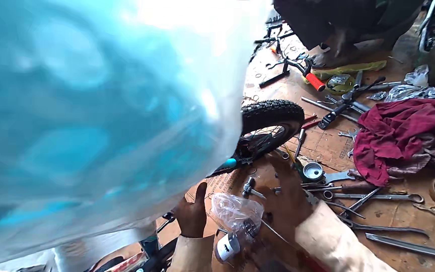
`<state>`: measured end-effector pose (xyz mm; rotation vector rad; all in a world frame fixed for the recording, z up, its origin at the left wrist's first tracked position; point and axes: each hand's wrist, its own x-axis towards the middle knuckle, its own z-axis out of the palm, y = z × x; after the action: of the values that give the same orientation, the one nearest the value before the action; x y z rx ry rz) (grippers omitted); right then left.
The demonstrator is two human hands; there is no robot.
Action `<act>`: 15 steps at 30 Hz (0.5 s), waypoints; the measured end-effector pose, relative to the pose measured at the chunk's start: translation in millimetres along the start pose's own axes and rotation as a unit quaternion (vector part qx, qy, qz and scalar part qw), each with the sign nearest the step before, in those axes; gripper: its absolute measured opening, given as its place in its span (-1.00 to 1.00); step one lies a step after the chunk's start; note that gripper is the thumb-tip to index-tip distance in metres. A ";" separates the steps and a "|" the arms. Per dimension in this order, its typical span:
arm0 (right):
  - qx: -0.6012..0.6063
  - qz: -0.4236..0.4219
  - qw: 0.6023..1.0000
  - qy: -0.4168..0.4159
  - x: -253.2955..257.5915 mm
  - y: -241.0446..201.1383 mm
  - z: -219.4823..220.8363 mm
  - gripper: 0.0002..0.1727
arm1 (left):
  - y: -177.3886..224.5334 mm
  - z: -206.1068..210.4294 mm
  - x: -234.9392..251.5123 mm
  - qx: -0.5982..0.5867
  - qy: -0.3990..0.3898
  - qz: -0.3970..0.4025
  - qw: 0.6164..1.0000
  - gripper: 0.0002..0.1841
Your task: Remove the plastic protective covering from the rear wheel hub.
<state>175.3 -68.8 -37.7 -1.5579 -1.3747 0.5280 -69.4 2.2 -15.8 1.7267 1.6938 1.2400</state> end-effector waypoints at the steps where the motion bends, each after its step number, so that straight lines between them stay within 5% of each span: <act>1: 0.008 -0.030 0.999 0.017 16.6 -3.9 10.5 -0.13 | 0.0 0.9 5.6 -0.012 -0.002 -0.002 1.000 -0.14; 4: 0.006 -0.072 0.995 0.066 51.1 -5.6 37.2 -0.13 | -9.8 4.0 25.7 -0.071 -0.025 0.000 0.997 -0.18; 10: -0.033 -0.098 0.987 0.120 55.3 -4.8 58.6 -0.61 | -83.2 6.6 49.4 -0.063 -0.016 0.084 0.994 -0.29; 15: -0.033 -0.086 0.981 0.171 50.4 -8.3 64.0 -0.63 | 0.9 14.5 29.3 -0.038 0.008 0.000 0.999 -0.53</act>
<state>132.7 0.6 -46.1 -1.4841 -1.2526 0.1018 -61.3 33.8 -13.8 1.6780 1.6343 1.3048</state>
